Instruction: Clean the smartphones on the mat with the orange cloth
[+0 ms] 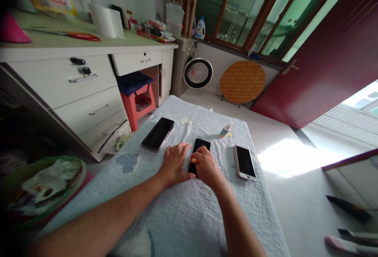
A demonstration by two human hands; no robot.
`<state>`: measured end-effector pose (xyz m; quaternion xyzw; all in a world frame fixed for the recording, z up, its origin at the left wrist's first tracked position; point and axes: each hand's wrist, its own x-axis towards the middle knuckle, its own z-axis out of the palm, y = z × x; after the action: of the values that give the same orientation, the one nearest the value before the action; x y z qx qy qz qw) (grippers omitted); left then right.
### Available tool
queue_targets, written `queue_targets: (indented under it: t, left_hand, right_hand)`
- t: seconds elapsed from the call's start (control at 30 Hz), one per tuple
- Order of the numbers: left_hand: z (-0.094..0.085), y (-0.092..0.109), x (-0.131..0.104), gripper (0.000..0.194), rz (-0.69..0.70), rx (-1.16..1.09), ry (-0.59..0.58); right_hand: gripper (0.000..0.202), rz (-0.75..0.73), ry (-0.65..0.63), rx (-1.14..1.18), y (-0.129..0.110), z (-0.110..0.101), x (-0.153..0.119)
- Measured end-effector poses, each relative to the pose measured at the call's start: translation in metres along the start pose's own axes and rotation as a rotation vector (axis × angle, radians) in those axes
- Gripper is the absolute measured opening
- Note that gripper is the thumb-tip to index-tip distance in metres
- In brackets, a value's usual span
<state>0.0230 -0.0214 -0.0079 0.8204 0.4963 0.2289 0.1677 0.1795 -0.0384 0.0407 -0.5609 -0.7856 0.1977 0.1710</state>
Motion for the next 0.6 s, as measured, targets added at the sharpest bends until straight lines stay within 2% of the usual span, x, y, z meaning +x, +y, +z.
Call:
queue_targets:
  t: [0.23,0.43,0.6]
  left_hand:
    - [-0.001,0.001,-0.002,0.079,0.068,0.030,-0.044]
    - [-0.003,0.002,-0.004,0.068,0.146,0.041,-0.078]
    - [-0.007,0.003,-0.002,0.044,0.209,0.010,-0.074]
  right_hand:
    - [0.021,-0.030,0.040,-0.136,0.015,0.001,0.009]
    - [0.021,-0.008,0.117,-0.134,0.036,0.001,0.028]
    - [0.019,0.015,0.155,-0.156,0.047,0.003,0.041]
